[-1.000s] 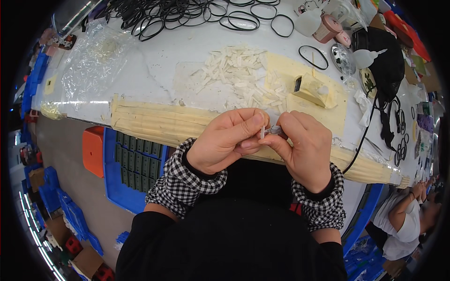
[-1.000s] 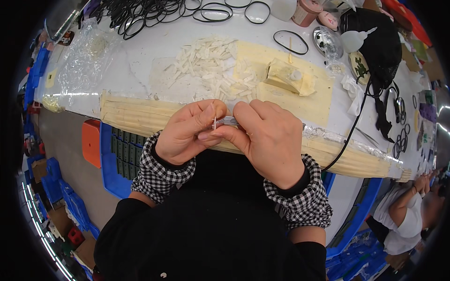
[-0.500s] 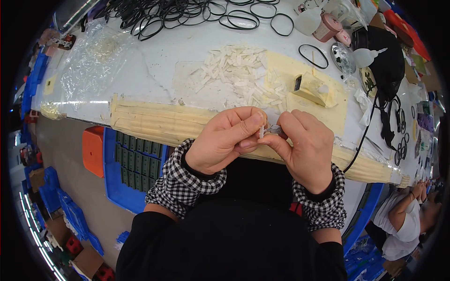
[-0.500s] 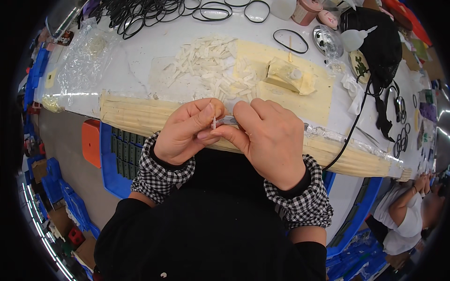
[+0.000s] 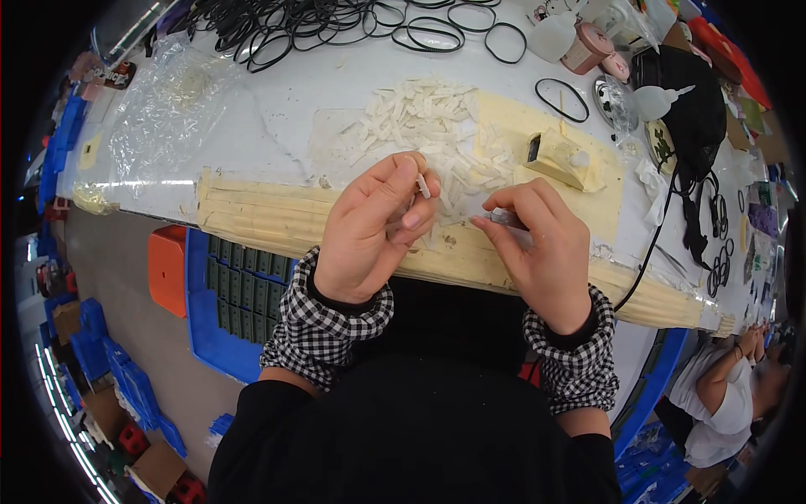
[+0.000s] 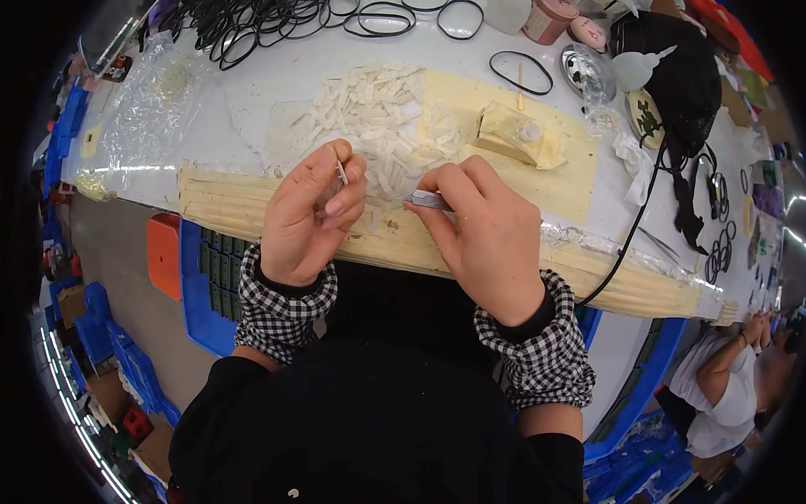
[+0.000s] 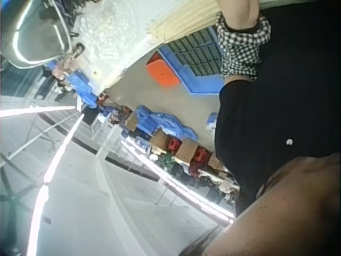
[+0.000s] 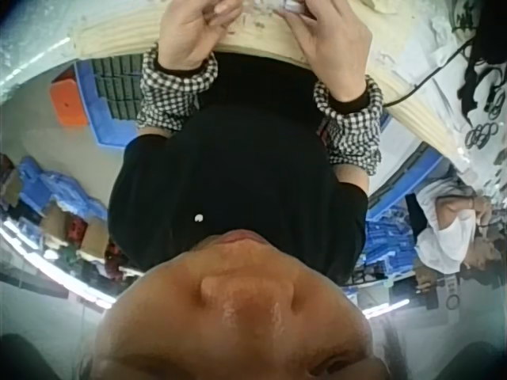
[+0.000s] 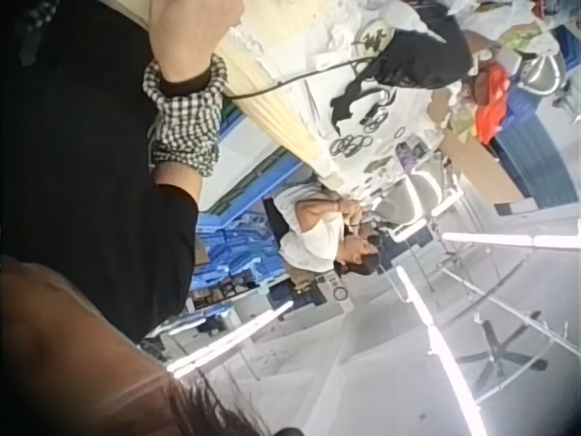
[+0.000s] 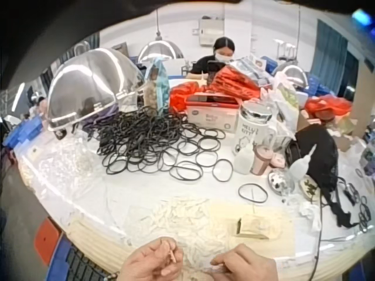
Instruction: Using a small pick tool to clean or assemble small metal and plastic components on a factory workbench.
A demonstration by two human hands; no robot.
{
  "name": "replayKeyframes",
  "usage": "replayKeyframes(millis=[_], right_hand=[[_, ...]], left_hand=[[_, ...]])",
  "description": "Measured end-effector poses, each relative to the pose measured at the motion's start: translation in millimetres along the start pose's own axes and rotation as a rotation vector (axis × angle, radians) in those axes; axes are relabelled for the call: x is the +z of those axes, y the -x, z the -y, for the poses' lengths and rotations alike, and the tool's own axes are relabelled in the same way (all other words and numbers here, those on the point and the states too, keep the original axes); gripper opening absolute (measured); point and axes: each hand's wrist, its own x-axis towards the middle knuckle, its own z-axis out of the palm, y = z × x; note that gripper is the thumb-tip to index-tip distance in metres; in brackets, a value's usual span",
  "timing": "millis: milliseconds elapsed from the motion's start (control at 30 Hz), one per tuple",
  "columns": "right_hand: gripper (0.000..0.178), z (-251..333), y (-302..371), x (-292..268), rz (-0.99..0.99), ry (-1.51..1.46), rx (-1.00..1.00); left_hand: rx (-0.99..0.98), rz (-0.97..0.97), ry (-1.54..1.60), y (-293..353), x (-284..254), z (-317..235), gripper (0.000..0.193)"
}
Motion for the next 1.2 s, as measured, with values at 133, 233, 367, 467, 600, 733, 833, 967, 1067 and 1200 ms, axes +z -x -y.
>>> replayKeyframes(millis=[133, 233, 367, 467, 600, 733, 833, 967, 1067, 1200], right_hand=[[0.014, 1.0, 0.7, 10.5, 0.067, 0.022, -0.068], [0.017, 2.0, -1.8, 17.5, 0.064, 0.057, -0.08], [0.02, 4.5, -3.9, 15.3, 0.065, 0.136, -0.069], [0.023, 2.0, -3.2, 14.9, 0.051, 0.185, -0.06], [0.024, 0.7, -1.9, 12.8, 0.082, 0.198, -0.068], [0.021, -6.6, -3.5, 15.4, 0.058, 0.226, -0.096], [0.017, -7.5, -6.3, 15.8, -0.063, 0.125, -0.124], [0.012, 2.9, -10.4, 11.3, -0.216, -0.181, -0.087], [0.011, 8.2, -8.7, 10.3, -0.228, -0.375, -0.007], [0.01, 5.9, -9.2, 11.2, -0.244, -0.37, -0.041]], left_hand=[[0.036, -0.036, 0.121, -1.6, -0.5, 0.2, 0.019], [0.045, -0.063, 0.134, -1.3, 0.0, -0.1, 0.02], [0.065, -0.073, 0.116, -0.3, -4.1, 0.1, 0.021], [0.065, -0.076, 0.074, -0.3, -3.7, 0.4, 0.021], [0.06, -0.083, 0.068, -0.5, -0.9, 1.1, 0.021], [0.058, -0.088, 0.041, 0.3, 2.1, 0.7, 0.021], [0.027, -0.1, -0.064, 2.2, 8.1, 2.0, 0.024], [-0.098, -0.029, -0.091, 3.5, 16.9, 8.4, 0.028], [-0.18, 0.051, -0.069, 1.9, 18.5, 13.6, 0.028], [-0.171, 0.041, 0.017, -0.5, 14.4, 20.7, 0.019]])
